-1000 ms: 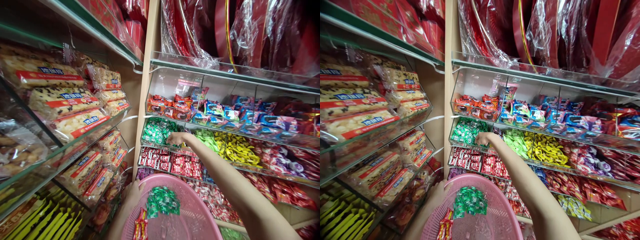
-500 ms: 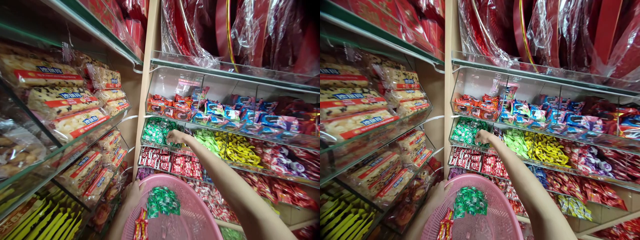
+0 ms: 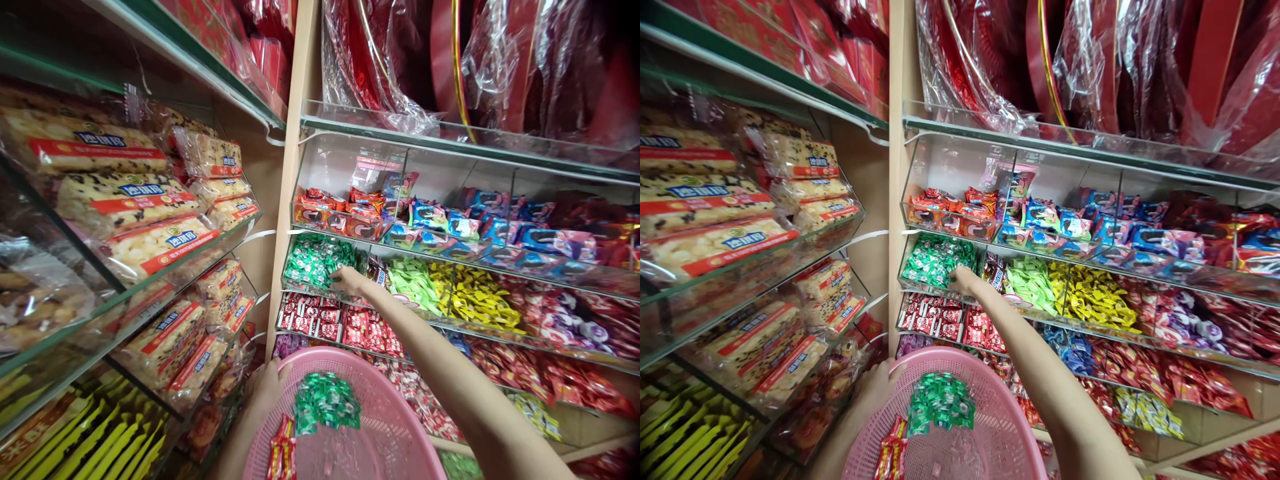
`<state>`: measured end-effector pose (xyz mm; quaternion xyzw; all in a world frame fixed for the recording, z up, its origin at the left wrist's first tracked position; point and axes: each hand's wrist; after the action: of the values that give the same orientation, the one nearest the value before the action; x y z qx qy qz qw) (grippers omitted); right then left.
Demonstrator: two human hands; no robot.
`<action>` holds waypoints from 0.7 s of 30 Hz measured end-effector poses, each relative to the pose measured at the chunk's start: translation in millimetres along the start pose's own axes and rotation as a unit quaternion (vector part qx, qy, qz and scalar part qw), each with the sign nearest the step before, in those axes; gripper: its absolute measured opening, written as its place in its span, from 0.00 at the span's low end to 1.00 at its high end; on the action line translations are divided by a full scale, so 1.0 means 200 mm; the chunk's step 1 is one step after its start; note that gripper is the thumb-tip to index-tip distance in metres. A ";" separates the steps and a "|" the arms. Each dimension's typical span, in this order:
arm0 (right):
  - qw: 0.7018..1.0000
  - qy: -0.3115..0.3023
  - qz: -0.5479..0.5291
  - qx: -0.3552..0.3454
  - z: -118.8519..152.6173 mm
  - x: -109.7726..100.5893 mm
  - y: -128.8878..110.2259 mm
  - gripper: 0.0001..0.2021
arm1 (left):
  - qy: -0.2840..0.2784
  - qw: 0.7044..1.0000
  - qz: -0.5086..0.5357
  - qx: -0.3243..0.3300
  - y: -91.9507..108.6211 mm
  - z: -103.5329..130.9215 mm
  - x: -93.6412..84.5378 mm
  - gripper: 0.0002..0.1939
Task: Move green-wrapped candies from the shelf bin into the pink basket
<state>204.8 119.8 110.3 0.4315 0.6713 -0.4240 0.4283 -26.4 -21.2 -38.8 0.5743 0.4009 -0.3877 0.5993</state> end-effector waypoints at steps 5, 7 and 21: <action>0.999 0.037 0.015 0.003 0.01 0.01 0.00 0.13 | 0.000 1.000 -0.002 0.003 0.00 0.01 0.00 0.24; 0.999 0.038 0.015 -0.005 0.01 0.01 -0.01 0.10 | -0.002 1.000 -0.005 0.004 0.01 0.01 -0.01 0.24; 0.998 0.065 -0.007 -0.002 0.07 -0.07 -0.04 0.12 | -0.013 1.000 -0.010 -0.005 0.02 0.02 -0.03 0.24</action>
<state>204.7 101.9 121.9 0.4529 0.7011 -0.3969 0.3819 -25.6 -24.9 -31.9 0.5624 0.4007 -0.3989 0.6033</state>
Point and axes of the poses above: each hand's wrist, its own z-axis away from the middle knuckle, its own x-axis out of the palm, y = z × x, and after that the axes turned 14 degrees about y, right-handed
